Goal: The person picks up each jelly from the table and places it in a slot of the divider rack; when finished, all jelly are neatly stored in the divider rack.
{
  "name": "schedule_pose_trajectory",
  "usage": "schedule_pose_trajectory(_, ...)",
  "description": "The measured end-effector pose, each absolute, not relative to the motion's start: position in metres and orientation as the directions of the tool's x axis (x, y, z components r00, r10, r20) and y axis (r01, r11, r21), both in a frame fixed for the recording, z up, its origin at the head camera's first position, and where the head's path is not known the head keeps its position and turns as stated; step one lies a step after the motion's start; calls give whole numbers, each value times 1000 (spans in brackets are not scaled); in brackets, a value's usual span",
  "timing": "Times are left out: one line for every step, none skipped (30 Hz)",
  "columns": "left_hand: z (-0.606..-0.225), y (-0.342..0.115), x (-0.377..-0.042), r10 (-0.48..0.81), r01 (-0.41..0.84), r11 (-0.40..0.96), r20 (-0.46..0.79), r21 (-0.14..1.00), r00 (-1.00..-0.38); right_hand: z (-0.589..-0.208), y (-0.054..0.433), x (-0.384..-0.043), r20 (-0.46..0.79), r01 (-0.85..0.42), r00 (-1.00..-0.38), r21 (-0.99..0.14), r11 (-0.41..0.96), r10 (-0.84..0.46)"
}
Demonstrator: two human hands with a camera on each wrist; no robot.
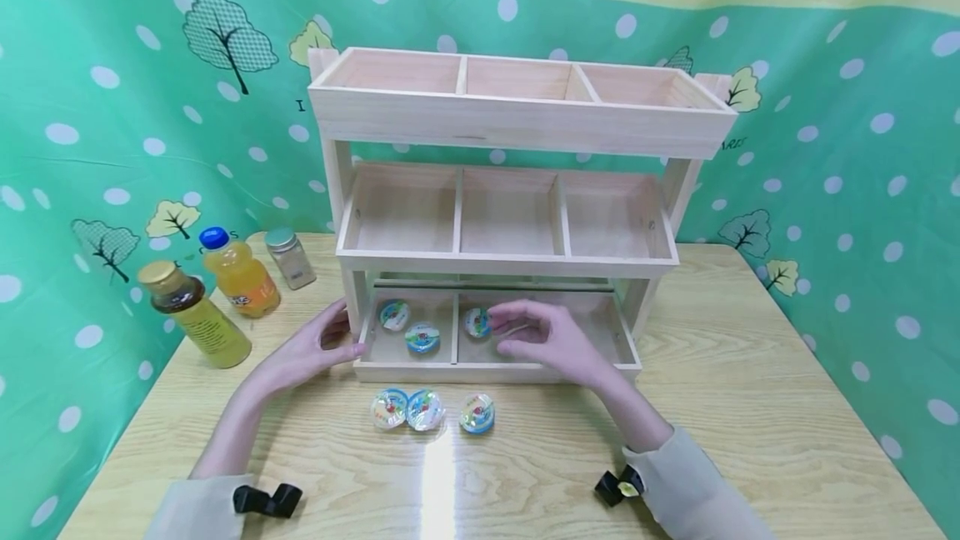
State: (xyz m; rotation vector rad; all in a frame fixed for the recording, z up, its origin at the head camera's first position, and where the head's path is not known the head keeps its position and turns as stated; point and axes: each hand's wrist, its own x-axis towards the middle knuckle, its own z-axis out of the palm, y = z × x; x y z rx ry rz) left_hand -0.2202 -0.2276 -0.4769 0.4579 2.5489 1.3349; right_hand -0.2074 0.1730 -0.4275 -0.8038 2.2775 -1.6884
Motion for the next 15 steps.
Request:
schedule_pose_trajectory(-477, -227, -220, 372, 163, 537, -59, 828, -926, -427, 173, -206, 160, -317, -817, -927, 200, -554)
schedule_pose_trajectory(-477, -227, -220, 371, 160, 538, -62, 828, -927, -427, 173, -205, 156, -326, -801, -923, 202, -578)
schedule_pose_trajectory(-477, -227, -221, 368, 154, 538, -66, 828, -928, -427, 172, -204, 153, -335, -785, -920, 204, -601)
schedule_pose_trajectory(-477, -227, -221, 367, 153, 539, -68, 828, -928, -427, 172, -203, 150, -342, -767, -918, 201, -624)
schedule_pose_trajectory(-477, -227, -221, 362, 145, 537, -72, 831, -929, -428, 171, -202, 147, -350, -750, -916, 197, -645)
schedule_pose_trajectory(-477, -227, -220, 362, 144, 536, -72, 832, -929, -428, 170, -201, 143, -355, -733, -914, 195, -665)
schedule_pose_trajectory(-477, -227, -220, 360, 141, 533, -73, 834, -930, -429, 170, -200, 136, -356, -717, -915, 192, -683)
schedule_pose_trajectory(-476, -227, -220, 360, 141, 532, -72, 835, -930, -429, 169, -199, 129, -359, -703, -913, 193, -699)
schedule_pose_trajectory(-476, -227, -219, 359, 141, 530, -71, 836, -931, -429, 167, -198, 119, -359, -690, -912, 196, -714)
schedule_pose_trajectory(-476, -227, -219, 361, 143, 528, -69, 837, -930, -429, 166, -197, 105, -357, -678, -912, 202, -727)
schedule_pose_trajectory(-476, -227, -219, 361, 141, 526, -70, 838, -930, -430, 165, -196, 87, -352, -668, -912, 211, -739)
schedule_pose_trajectory(-475, -228, -218, 363, 144, 527, -69, 838, -929, -430, 164, -194, 69, -350, -657, -910, 223, -751)
schedule_pose_trajectory(-475, -228, -218, 363, 143, 528, -70, 837, -929, -430, 163, -193, 52, -348, -646, -908, 233, -762)
schedule_pose_trajectory(-474, -228, -218, 365, 145, 529, -70, 836, -928, -430, 162, -192, 32, -344, -639, -906, 248, -768)
schedule_pose_trajectory(-474, -228, -217, 365, 145, 529, -71, 836, -928, -430, 160, -191, 15, -343, -633, -902, 263, -774)
